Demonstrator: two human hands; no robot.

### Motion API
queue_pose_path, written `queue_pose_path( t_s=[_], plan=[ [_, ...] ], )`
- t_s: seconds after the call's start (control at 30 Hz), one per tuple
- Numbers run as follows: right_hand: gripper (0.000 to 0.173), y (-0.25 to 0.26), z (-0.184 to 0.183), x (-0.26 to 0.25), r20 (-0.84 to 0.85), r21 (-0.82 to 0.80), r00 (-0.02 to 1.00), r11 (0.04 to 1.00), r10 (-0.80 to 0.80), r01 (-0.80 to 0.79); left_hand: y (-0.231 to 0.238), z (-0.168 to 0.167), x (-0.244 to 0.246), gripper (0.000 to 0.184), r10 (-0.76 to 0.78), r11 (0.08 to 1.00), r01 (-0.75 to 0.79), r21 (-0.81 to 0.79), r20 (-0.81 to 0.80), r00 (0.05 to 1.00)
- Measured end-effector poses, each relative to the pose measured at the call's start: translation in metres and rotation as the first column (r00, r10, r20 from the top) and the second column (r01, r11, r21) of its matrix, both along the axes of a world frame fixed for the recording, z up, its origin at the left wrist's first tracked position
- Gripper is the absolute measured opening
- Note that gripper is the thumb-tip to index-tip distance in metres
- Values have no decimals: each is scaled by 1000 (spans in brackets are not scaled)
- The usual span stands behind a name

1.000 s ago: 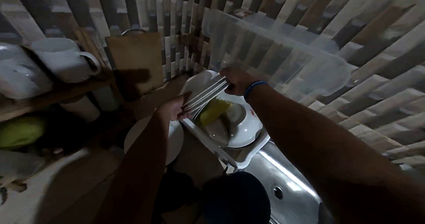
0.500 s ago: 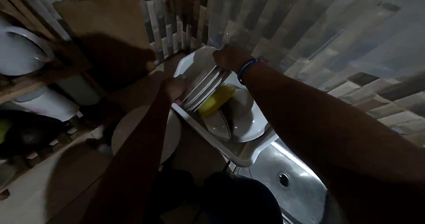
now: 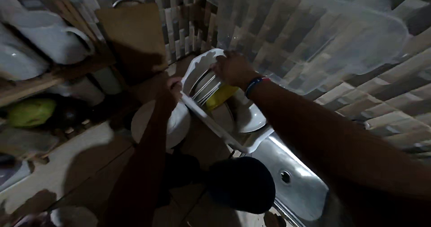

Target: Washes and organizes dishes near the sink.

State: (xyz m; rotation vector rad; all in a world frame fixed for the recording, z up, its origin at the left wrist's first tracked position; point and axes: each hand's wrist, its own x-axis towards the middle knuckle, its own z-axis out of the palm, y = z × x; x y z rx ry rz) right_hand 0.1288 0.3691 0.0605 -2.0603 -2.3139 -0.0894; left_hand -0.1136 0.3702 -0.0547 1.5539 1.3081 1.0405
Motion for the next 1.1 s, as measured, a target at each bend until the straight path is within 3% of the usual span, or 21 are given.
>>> queue_pose_path(
  t_s=[0.1, 0.2, 0.3, 0.4, 0.53, 0.63, 0.7, 0.8, 0.9, 0.97, 1.0, 1.1],
  plan=[
    [56, -28, 16, -30, -93, -21, 993, 997, 68, -70, -50, 13, -68, 42, 242, 970, -225, 87, -359, 902],
    [42, -68, 27, -80, -256, -96, 952, 976, 166, -196, -57, -16, -116, 36, 220, 968, -242, 60, -659, 719],
    [46, -100, 16, -139, -352, -318, 929, 919, 114, -233, -66, -31, -125, 48, 208, 956, -285, -71, -522, 827],
    [46, -115, -29, -180, -361, -507, 930, 852, -73, -131, -57, -63, -132, 62, 138, 963, -223, -149, -438, 889],
    [47, -127, -88, -192, -390, -555, 892, 831, -228, -30, -41, -68, -135, 60, 101, 964, -188, -188, -397, 912],
    [41, -120, -111, -186, -238, -586, 969, 806, -65, -89, -33, -66, -140, 51, 23, 962, -146, -230, -464, 885],
    [39, -116, -120, -185, -280, -569, 949, 821, -144, -44, -30, -67, -144, 51, 23, 957, -145, -251, -433, 901],
    [40, -112, -134, -184, -475, -565, 773, 819, -421, 99, -28, -77, -145, 53, 66, 945, -158, -288, -305, 950],
    [44, -108, -143, -181, -575, -584, 586, 788, -571, 195, -28, -80, -142, 70, 107, 912, -203, -357, -269, 957],
    [50, -98, -156, -179, -626, -582, 444, 763, -641, 281, -31, -75, -139, 66, 86, 906, -195, -375, -287, 954],
    [52, -92, -162, -177, -631, -570, 441, 767, -638, 294, -32, -72, -137, 60, 59, 909, -170, -380, -287, 956],
    [47, -81, -169, -168, -496, -510, 687, 819, -530, 263, -31, -72, -135, 50, -48, 929, -69, -363, -305, 951]
  ],
)
